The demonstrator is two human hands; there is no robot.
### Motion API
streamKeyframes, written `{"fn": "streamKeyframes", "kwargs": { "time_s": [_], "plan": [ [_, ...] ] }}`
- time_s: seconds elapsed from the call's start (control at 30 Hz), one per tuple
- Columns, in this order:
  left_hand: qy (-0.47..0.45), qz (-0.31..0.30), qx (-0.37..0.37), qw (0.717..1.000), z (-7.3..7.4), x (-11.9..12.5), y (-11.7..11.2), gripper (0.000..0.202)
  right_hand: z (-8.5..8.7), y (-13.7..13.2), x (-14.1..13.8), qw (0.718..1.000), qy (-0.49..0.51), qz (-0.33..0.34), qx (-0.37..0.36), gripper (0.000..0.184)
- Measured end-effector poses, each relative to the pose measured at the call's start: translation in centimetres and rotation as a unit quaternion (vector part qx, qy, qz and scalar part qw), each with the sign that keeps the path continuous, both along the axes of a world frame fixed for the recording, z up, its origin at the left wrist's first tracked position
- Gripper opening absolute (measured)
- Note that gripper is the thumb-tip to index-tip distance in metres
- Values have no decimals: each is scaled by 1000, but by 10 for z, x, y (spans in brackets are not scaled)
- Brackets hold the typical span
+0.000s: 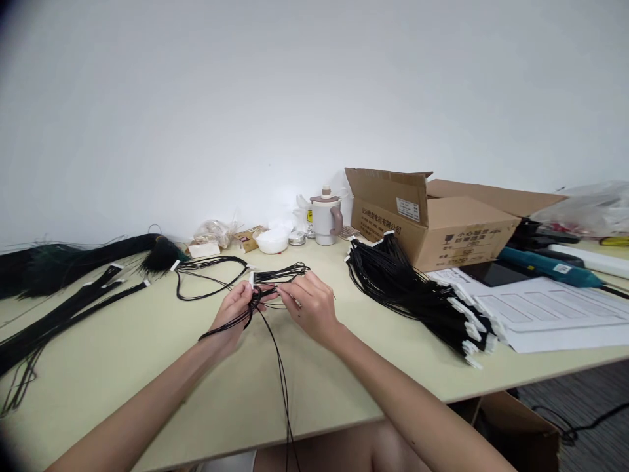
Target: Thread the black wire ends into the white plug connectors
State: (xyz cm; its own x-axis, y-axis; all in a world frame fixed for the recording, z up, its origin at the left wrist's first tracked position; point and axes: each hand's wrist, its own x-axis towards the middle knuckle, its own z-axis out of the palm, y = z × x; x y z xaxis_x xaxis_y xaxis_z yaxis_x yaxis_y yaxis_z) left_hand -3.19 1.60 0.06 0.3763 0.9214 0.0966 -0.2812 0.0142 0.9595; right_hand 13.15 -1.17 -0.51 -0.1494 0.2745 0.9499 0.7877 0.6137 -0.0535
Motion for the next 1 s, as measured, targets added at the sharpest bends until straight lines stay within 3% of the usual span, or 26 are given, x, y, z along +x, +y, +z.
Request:
{"fn": "streamKeyframes", "kwargs": {
  "time_s": [0.57,1.0],
  "plan": [
    [-16,15,-1,1000,2,1,-2,32,-4,1,0,999,-26,20,-37,7],
    [45,35,90,994,-8,0,6,32,9,-5,-3,983,88,91,-132,12]
  ]
}}
